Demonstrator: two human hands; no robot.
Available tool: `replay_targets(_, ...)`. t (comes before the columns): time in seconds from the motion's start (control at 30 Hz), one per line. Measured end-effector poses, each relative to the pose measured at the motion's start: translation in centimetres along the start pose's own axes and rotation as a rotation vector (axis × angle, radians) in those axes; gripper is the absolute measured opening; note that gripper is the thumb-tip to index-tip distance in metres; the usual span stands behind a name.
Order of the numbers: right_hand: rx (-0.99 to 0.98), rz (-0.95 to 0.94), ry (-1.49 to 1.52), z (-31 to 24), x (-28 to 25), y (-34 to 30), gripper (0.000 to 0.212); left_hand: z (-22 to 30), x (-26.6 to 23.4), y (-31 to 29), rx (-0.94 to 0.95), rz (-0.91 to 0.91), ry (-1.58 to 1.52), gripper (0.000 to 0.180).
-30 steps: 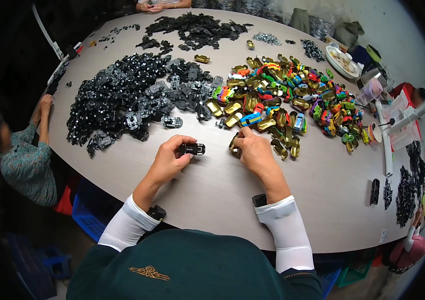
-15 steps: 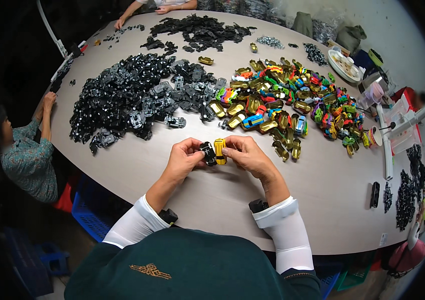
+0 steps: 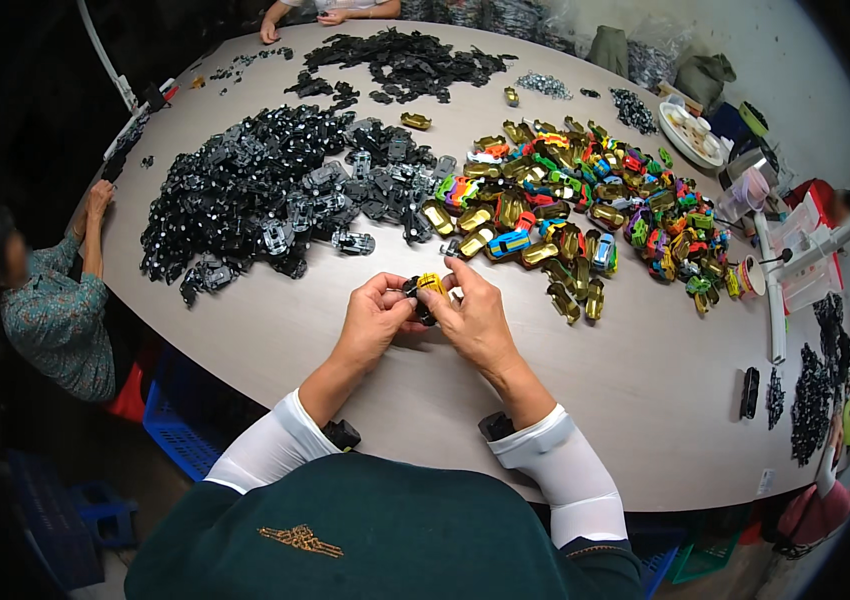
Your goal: The person assembles miniature toy cars by hand at a large table. They pick up a black plastic chassis and a colored body, fit the body onto the chassis, and place the completed unit on the table. The process is repeated with various colored bodies and black chassis throughout the clip.
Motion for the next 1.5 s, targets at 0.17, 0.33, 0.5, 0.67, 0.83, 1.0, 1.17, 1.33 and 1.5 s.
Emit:
replay_targets(0.17, -0.018, 0.003, -0.098, -2.6, -0.3, -0.4, 0.037, 0.3, 0.2, 0.0, 0.028, 0.009, -0.006, 0.015)
replay_targets(0.33, -0.220, 0.137, -0.213, -2.4, -0.4, -0.3, 0.030, 1.3, 0.5, -0.2, 0.139, 0.093, 0.230, 0.012)
replay_targets(0.5, -0.210, 0.085, -0.238, -2.4, 0.2, -0.6, 0.029, 2.1, 1.4, -0.3, 0.266, 0.086, 0.362, 0.014)
replay_targets(0.67, -0.189, 0.092, -0.275, -2.4, -0.6, -0.4, 0.031, 2.9, 2.1, 0.1, 0.315, 0.054, 0.506, 0.014)
replay_targets(0.83, -0.202, 0.128, -0.277, -2.5, -1.5, 0.0, 0.031, 2.9, 2.4, 1.7, 0.345, 0.036, 0.486, 0.013)
replay_targets(1.0, -0.194, 0.200, -0.315, -2.9, -2.8, 0.3, 0.031, 3.1, 3.2, 3.5, 0.339, 0.007, 0.496, 0.013)
replay_targets(1.17, -0.239, 0.290, -0.420, -3.0, -3.5, 1.1, 0.030, 2.4, 2.9, 5.8, 0.322, 0.002, 0.378, 0.010)
replay_targets(1.33, -0.219, 0.210, -0.402, -1.9, -2.2, 1.9, 0.029, 2.1, 2.6, 5.4, 0.391, -0.005, 0.545, 0.012)
replay_targets(1.5, -0.226, 0.215, -0.484, -1.2, -1.7, 2.1, 0.030, 2.0, 2.4, 5.2, 0.378, -0.009, 0.507, 0.014)
Point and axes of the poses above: each hand's wrist, its own y-axis towards the middle knuckle, its own x-axis out of the palm, z = x × y, the point moved 2 cm from there along y, towards the middle knuckle, and after that the axes turned 7 degrees about -z, right-handed, at the moved point
